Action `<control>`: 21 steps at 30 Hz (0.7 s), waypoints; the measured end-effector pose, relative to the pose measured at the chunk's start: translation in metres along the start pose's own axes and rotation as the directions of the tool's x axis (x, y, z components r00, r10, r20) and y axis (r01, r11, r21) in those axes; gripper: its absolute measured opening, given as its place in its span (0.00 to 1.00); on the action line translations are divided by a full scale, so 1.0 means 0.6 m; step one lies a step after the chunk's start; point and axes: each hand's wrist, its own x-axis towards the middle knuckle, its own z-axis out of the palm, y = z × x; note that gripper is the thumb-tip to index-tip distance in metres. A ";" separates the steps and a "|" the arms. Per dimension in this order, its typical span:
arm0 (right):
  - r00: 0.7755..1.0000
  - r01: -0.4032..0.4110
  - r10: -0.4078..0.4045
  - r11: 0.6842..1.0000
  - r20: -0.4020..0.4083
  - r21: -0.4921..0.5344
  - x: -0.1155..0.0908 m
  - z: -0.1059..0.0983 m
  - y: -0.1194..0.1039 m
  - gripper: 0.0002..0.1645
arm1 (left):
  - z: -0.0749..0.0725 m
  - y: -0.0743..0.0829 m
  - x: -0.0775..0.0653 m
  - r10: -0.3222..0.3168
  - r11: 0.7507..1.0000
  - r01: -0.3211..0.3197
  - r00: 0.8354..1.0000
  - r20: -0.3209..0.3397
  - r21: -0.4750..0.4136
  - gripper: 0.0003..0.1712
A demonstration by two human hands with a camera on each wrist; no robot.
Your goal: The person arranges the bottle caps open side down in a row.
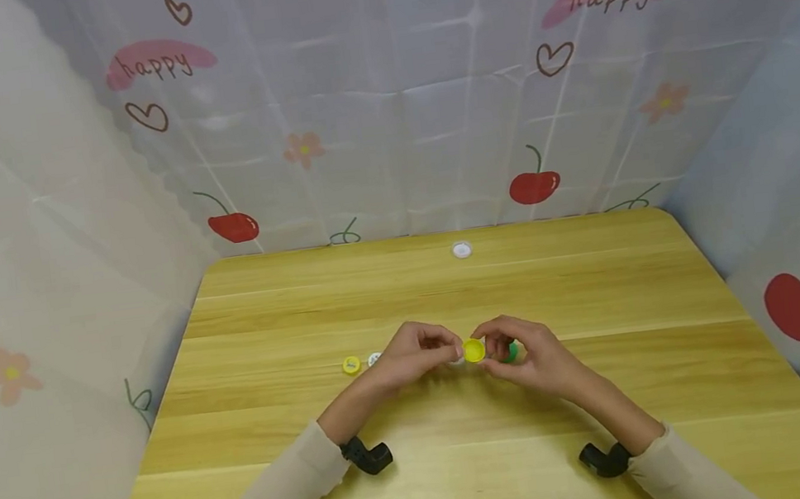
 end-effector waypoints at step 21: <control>0.957 -0.268 0.210 0.908 0.202 0.323 0.001 -0.006 -0.001 0.11 | 0.008 0.028 -0.014 0.797 -0.271 -0.366 0.434 0.421 0.890 0.07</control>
